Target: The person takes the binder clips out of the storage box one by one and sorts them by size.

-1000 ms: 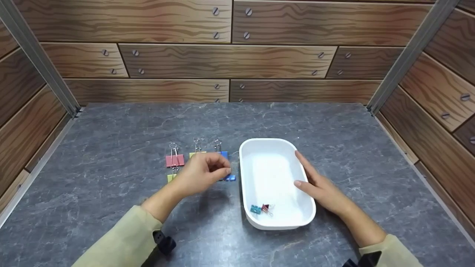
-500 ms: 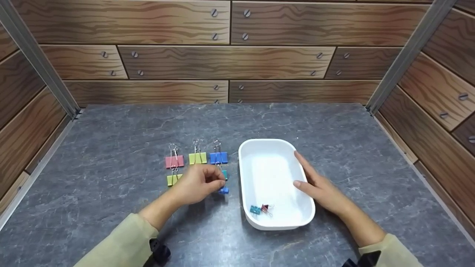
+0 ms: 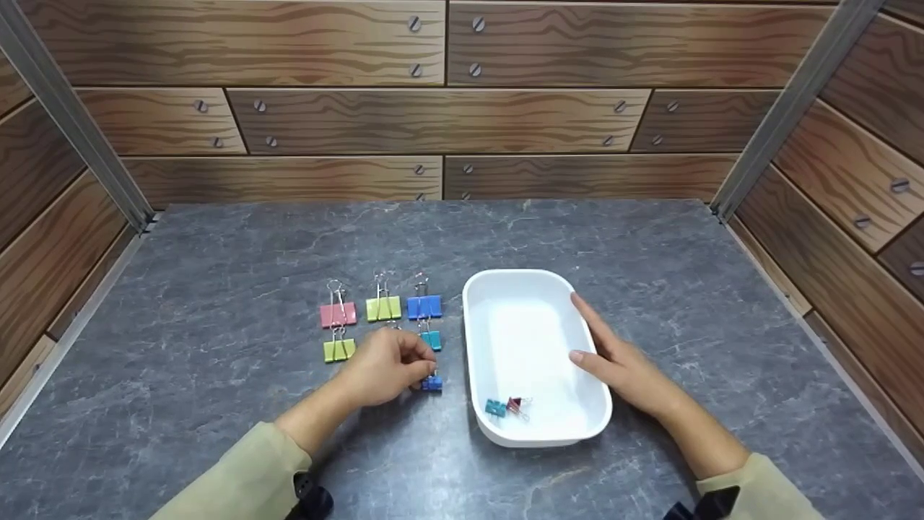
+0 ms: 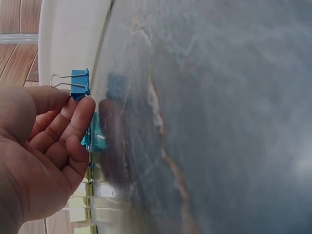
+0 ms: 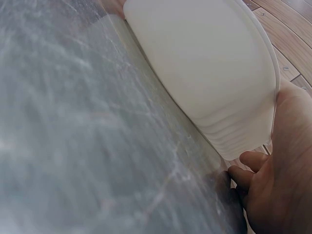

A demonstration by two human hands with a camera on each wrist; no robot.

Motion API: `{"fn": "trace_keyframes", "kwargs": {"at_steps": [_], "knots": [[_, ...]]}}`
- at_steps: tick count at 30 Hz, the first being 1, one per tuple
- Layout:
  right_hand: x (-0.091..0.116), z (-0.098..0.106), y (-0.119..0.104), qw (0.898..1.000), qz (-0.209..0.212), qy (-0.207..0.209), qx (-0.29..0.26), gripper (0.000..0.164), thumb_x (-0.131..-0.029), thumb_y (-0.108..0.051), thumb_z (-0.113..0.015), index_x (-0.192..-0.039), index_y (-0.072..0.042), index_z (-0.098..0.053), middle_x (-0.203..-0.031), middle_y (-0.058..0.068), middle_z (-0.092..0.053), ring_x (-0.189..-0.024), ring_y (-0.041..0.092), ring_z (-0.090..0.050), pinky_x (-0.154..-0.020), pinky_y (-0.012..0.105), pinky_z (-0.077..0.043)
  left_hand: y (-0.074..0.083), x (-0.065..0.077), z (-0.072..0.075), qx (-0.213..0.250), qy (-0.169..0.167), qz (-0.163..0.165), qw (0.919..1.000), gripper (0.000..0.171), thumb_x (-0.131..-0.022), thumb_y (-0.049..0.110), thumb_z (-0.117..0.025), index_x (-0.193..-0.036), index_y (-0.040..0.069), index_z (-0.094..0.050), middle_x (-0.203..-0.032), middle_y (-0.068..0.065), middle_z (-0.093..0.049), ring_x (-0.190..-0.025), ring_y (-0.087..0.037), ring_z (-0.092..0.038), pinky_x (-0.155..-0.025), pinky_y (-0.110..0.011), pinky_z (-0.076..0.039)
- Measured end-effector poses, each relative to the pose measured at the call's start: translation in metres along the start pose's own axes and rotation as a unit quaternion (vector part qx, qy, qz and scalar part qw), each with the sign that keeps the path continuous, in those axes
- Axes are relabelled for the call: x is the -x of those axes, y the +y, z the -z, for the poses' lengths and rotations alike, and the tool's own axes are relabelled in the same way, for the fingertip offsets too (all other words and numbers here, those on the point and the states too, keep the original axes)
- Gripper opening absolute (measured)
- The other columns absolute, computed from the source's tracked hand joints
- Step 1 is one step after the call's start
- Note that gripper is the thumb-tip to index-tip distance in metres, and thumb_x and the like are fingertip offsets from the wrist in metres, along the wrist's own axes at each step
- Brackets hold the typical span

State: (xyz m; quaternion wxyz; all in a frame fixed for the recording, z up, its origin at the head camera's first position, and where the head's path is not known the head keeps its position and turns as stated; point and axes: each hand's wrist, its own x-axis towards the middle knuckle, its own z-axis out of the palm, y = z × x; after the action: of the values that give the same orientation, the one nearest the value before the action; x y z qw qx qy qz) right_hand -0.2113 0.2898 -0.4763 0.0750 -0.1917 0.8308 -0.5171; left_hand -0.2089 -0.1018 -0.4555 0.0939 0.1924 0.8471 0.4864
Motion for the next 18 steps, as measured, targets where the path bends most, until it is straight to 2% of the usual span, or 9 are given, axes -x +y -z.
{"fn": "trace_keyframes", "kwargs": {"at_steps": [13, 18], "knots": [[-0.0003, 0.0009, -0.0011, 1.000, -0.002, 0.004, 0.007, 0.080, -0.106, -0.026, -0.065, -0.171, -0.035, -0.018, -0.174, 0.014, -0.022, -0.153, 0.032, -0.030, -0.106, 0.022, -0.044, -0.0010, -0.0015, -0.0021, -0.006, 0.016, 0.031, 0.9994, 0.007, -0.097, 0.006, -0.075, -0.092, 0.007, -0.079, -0.072, -0.001, -0.072, -0.055, -0.012, -0.062, -0.048, -0.025, -0.051], [-0.0001, 0.0003, -0.0005, 1.000, -0.001, 0.003, 0.004, 0.080, -0.106, -0.026, -0.065, -0.171, -0.035, -0.018, -0.174, 0.015, -0.022, -0.153, 0.033, -0.030, -0.106, 0.023, -0.045, -0.0013, -0.0021, -0.0038, -0.005, 0.023, 0.036, 0.9991, 0.007, -0.096, 0.004, -0.075, -0.090, 0.006, -0.079, -0.072, -0.001, -0.072, -0.060, -0.013, -0.065, -0.052, -0.028, -0.054]]}}
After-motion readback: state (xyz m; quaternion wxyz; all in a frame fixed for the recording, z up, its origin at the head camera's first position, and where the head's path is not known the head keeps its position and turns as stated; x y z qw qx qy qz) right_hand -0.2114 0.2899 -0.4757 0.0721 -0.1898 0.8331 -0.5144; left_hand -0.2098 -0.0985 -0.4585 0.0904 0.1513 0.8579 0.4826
